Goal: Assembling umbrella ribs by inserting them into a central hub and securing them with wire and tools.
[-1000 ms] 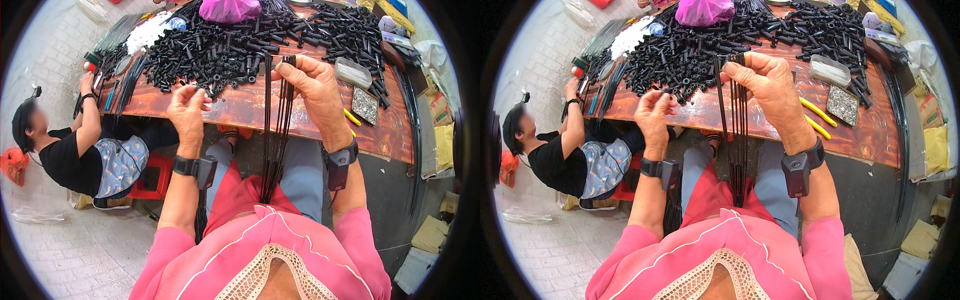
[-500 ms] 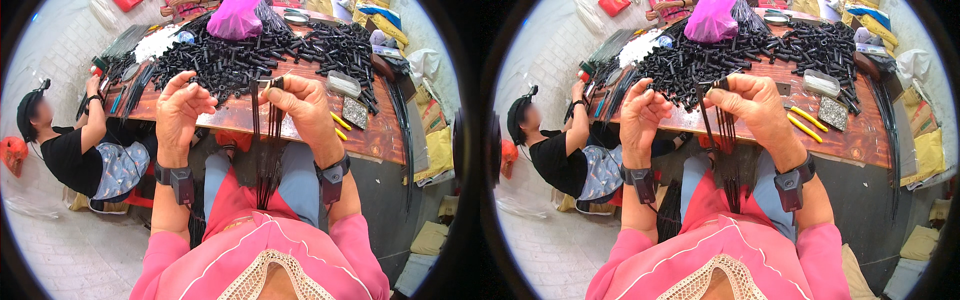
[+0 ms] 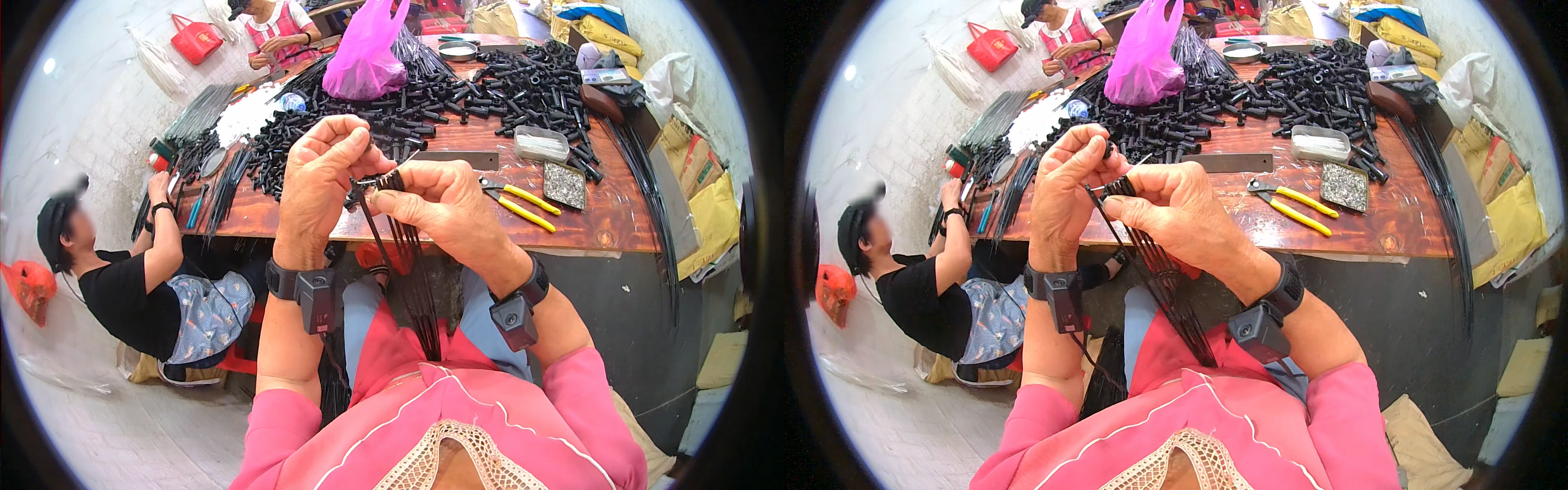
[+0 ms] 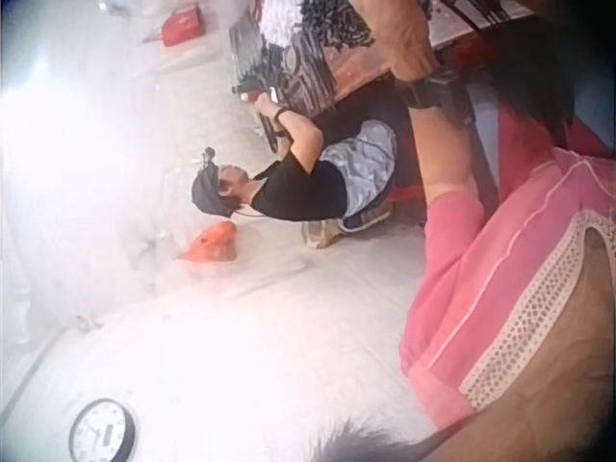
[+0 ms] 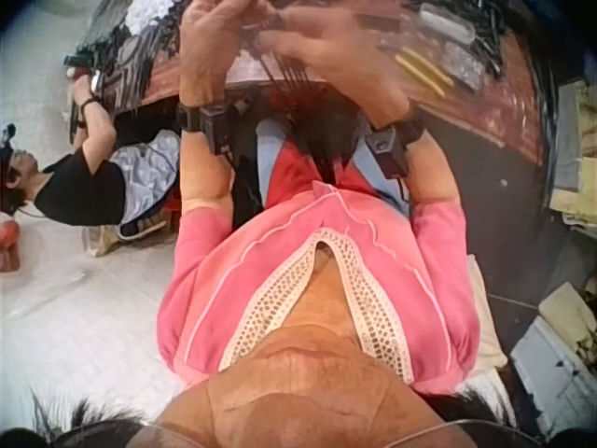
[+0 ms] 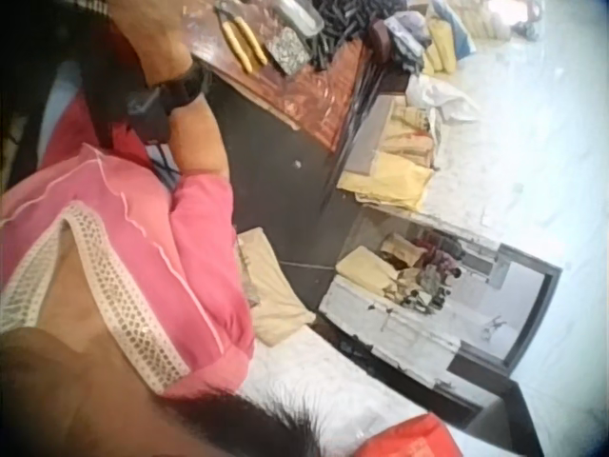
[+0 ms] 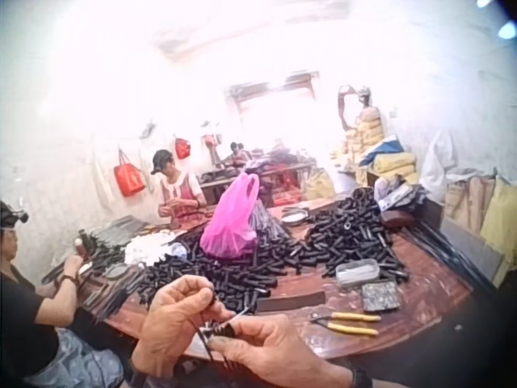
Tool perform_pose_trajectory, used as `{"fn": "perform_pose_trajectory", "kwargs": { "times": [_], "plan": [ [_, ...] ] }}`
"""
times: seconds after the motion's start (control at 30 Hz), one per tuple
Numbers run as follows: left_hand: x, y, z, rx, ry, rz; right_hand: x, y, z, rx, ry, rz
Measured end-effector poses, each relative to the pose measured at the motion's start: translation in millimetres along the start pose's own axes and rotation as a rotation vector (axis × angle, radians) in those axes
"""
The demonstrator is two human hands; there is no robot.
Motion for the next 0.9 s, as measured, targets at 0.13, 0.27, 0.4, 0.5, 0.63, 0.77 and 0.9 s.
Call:
{"fn": "perform_pose_trajectory", "kwargs": {
  "times": [0.13,0.27,0.4,0.5,0.63,0.77,0.9],
  "plan": [
    [-1.9,3.4,-9.0,-0.115,0.084,-0.014,2.7,1.5,-7.6,-0.07,0.038,0.0],
    [-7.0,-4.6,-10.4,-0.181,0.123,-0.037,6.6,4.0,-2.3,-0.067,0.082,0.018],
    [-10.9,-9.0,-10.4,-0.197,0.148,-0.02,8.8,7.0,-1.5,-0.091,0.074,0.031],
    [-11.8,-10.7,-11.2,-0.163,0.152,0.01,10.3,10.1,1.1,-0.144,0.105,0.037],
    [-13.5,-5.1,-15.9,-0.176,0.169,0.081,11.6,11.1,2.1,-0.157,0.091,0.055],
    [-15.4,-1.1,-19.3,-0.215,0.129,0.11,13.9,12.3,4.1,-0.191,0.092,0.063],
    [-17.2,-0.2,-18.2,-0.233,0.116,0.104,15.8,14.2,9.3,-0.16,0.101,0.097]
  ]
}}
Point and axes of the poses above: each hand's wrist, its own x-axis towards the middle knuckle, its own y-axis out of the back of the hand, z = x × y, the point moved 7 cm from there along x, towards the middle knuckle, and after that the axes turned 5 degrees about y, right-handed, at the moved point
